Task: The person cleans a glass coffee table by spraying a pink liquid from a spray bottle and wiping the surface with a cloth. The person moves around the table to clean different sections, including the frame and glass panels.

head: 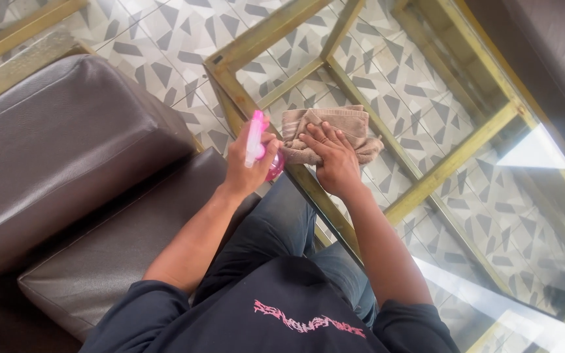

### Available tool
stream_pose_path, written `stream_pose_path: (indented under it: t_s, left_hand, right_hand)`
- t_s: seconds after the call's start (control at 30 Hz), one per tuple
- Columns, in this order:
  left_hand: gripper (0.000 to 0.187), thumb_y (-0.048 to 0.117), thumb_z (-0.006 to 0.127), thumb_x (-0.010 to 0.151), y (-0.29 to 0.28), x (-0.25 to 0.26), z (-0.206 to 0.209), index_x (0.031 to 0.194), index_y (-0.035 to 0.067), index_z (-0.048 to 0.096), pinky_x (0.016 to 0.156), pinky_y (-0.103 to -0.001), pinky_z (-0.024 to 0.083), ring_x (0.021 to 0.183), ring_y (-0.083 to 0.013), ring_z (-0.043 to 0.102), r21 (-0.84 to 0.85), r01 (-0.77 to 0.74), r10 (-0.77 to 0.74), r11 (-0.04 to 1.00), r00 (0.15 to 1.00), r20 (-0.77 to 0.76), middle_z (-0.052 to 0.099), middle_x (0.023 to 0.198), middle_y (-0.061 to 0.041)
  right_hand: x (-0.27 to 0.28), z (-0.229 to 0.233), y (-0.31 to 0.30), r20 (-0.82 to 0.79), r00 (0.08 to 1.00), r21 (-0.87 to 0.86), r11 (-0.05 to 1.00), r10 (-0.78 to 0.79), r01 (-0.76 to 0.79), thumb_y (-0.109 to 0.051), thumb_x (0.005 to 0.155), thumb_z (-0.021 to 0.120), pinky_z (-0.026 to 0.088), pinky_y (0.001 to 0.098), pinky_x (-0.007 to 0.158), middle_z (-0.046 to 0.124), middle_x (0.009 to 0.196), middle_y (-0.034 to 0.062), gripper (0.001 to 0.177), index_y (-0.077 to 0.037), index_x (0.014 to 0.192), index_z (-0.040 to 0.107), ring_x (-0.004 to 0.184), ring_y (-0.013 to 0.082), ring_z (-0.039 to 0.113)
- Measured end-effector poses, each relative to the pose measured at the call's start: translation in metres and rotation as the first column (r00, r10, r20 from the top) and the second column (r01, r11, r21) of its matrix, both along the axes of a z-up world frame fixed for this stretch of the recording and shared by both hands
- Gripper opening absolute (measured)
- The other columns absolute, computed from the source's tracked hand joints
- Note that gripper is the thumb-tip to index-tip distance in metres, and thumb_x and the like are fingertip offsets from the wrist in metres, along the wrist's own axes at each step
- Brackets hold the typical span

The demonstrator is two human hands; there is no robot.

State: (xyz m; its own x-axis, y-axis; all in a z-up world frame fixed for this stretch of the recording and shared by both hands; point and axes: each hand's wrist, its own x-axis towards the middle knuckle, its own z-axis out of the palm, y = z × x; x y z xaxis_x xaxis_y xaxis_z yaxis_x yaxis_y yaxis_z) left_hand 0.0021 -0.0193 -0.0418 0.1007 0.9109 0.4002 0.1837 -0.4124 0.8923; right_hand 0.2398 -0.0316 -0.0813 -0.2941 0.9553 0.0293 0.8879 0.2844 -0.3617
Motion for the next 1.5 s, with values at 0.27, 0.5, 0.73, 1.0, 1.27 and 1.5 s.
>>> stream_pose_path:
  t_s: [0.27,0.5,0.73,1.0,1.27,1.5]
  left_hand:
    - [0.041,0.014,0.069,0.098,-0.015,-0.009,-0.036,0.136,0.002,0.057,0.091,-0.040,0.060,0.090,-0.0253,0.078,-0.043,-0.142,0.146,0.989,0.986,0.085,0.078,0.091,-0.009]
    - [0.041,0.013,0.069,0.098,-0.010,-0.016,-0.042,0.135,0.003,0.056,0.090,-0.041,0.060,0.089,-0.0266,0.078,-0.114,-0.261,0.272,0.959,0.957,0.100,0.079,0.091,-0.010]
    - [0.042,0.022,0.068,0.100,-0.005,-0.020,-0.037,0.138,0.007,0.055,0.089,-0.034,0.062,0.095,-0.0222,0.076,-0.226,-0.249,0.275,0.942,0.957,0.089,0.075,0.103,-0.008]
    - [0.038,0.011,0.071,0.097,-0.023,-0.015,-0.029,0.132,0.001,0.059,0.088,-0.044,0.061,0.087,-0.0296,0.078,-0.076,-0.291,0.300,0.954,0.937,0.179,0.077,0.094,-0.013]
    - [0.037,0.012,0.071,0.097,-0.035,-0.020,-0.025,0.131,0.001,0.060,0.089,-0.041,0.060,0.087,-0.0258,0.078,-0.016,-0.263,0.262,0.965,0.952,0.157,0.079,0.093,-0.013]
    - [0.034,0.016,0.072,0.098,-0.053,-0.019,-0.026,0.128,0.004,0.060,0.088,-0.040,0.061,0.087,-0.0249,0.078,-0.064,-0.162,0.170,0.985,0.971,0.170,0.078,0.094,-0.010]
  right_hand:
    - [-0.061,-0.005,0.074,0.055,0.991,0.015,0.992,0.121,-0.122,-0.004,0.073,0.062,0.028,0.0501,0.123,0.046,0.159,-0.0071,0.081,-0.036,0.147,0.056,0.151,0.0302,0.033]
    - [-0.126,-0.009,0.158,0.079,0.964,-0.082,0.965,0.254,-0.248,-0.004,0.073,0.063,0.025,0.0555,0.123,0.040,0.163,-0.0023,0.086,-0.031,0.153,0.050,0.153,0.0351,0.026]
    - [-0.177,0.051,0.183,0.040,0.987,-0.283,0.949,0.157,-0.140,0.008,0.077,0.040,0.003,0.0483,0.126,0.026,0.166,0.0056,0.088,-0.024,0.159,0.033,0.155,0.0342,0.010]
    - [-0.144,0.008,0.135,0.064,0.973,-0.087,0.973,0.220,-0.214,0.000,0.077,0.057,0.020,0.0557,0.124,0.033,0.166,-0.0076,0.085,-0.035,0.154,0.048,0.155,0.0278,0.023]
    - [-0.097,0.028,0.036,0.087,0.983,-0.052,0.986,0.161,-0.157,0.000,0.076,0.053,0.026,0.0515,0.122,0.037,0.164,-0.0092,0.084,-0.035,0.152,0.049,0.154,0.0228,0.028]
    - [-0.030,0.017,-0.050,0.106,0.992,-0.098,0.994,0.065,-0.054,-0.006,0.073,0.057,0.019,0.0457,0.122,0.035,0.167,-0.0065,0.091,-0.029,0.159,0.042,0.156,0.0220,0.023]
